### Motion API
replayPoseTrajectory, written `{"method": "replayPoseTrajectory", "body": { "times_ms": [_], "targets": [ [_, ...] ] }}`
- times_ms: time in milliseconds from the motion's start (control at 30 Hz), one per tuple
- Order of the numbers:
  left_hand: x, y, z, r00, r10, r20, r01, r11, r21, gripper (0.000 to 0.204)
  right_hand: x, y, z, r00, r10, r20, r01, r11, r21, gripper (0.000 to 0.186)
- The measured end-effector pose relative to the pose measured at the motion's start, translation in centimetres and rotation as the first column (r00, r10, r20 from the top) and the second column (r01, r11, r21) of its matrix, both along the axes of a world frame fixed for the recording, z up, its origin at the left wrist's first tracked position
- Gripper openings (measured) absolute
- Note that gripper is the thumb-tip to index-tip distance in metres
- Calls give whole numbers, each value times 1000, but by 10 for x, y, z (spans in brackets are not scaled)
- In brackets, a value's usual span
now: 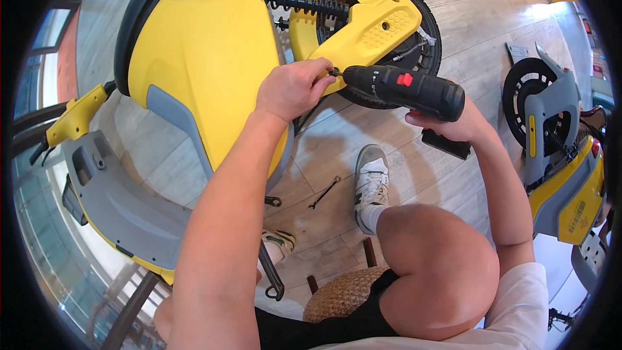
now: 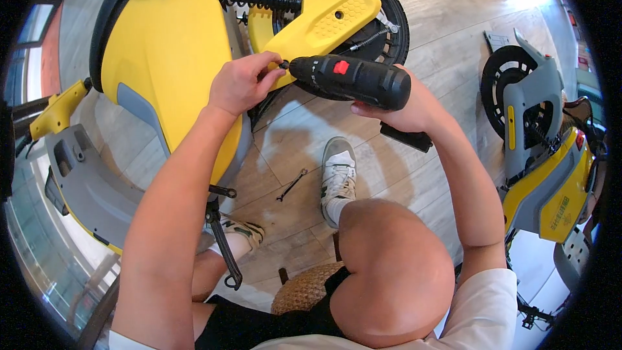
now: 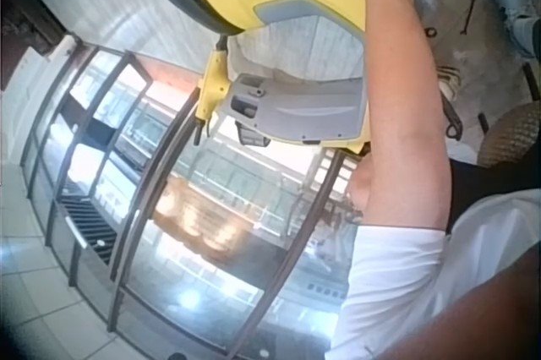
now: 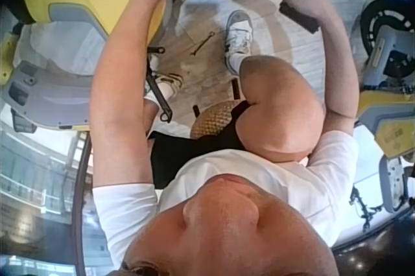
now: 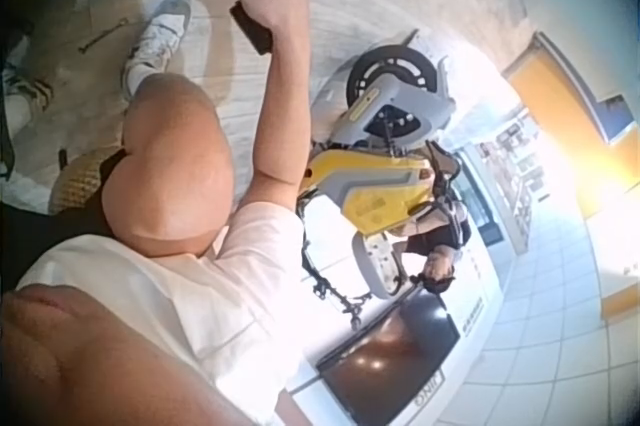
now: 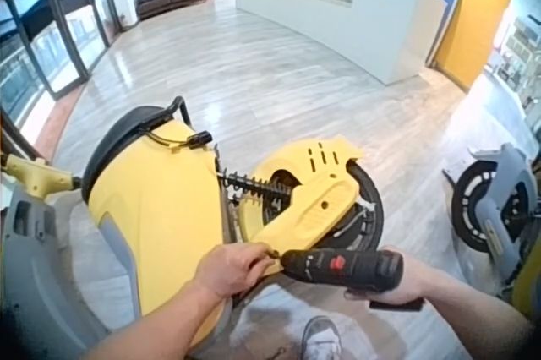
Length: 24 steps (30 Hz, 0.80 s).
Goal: Fitting and securing a yellow plastic cover onto the rear wheel assembly of an electric scooter using an electric screwdriver.
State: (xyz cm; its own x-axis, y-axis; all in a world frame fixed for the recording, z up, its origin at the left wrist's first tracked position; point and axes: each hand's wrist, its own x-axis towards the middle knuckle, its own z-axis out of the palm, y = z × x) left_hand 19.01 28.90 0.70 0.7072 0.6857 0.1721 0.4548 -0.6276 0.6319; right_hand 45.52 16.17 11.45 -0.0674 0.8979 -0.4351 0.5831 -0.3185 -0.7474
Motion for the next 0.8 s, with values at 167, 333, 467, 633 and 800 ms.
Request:
{"method": "replayPoseTrajectory", "body": {
  "times_ms": [167,333,467,633,800],
  "targets": [
    [1,1,0,1000,-8,-6,8,1000,17,16,-6,7,12,986,-165,-23,155,958,-240,31],
    [-1,-1,1,1000,-4,-9,4,1000,-2,18,-19,25,30,979,-202,-38,175,918,-357,28],
    [1,-1,2,1000,-6,-17,5,1000,-11,19,-12,31,21,980,189,55,-193,978,81,31],
    [-2,-1,-3,1000,-4,5,4,1000,8,15,-49,71,74,709,503,493,-422,864,-275,21],
    [-3,-1,-3,998,3,64,-3,1000,3,11,-79,80,94,464,627,626,-565,754,-336,20]
  ]
}}
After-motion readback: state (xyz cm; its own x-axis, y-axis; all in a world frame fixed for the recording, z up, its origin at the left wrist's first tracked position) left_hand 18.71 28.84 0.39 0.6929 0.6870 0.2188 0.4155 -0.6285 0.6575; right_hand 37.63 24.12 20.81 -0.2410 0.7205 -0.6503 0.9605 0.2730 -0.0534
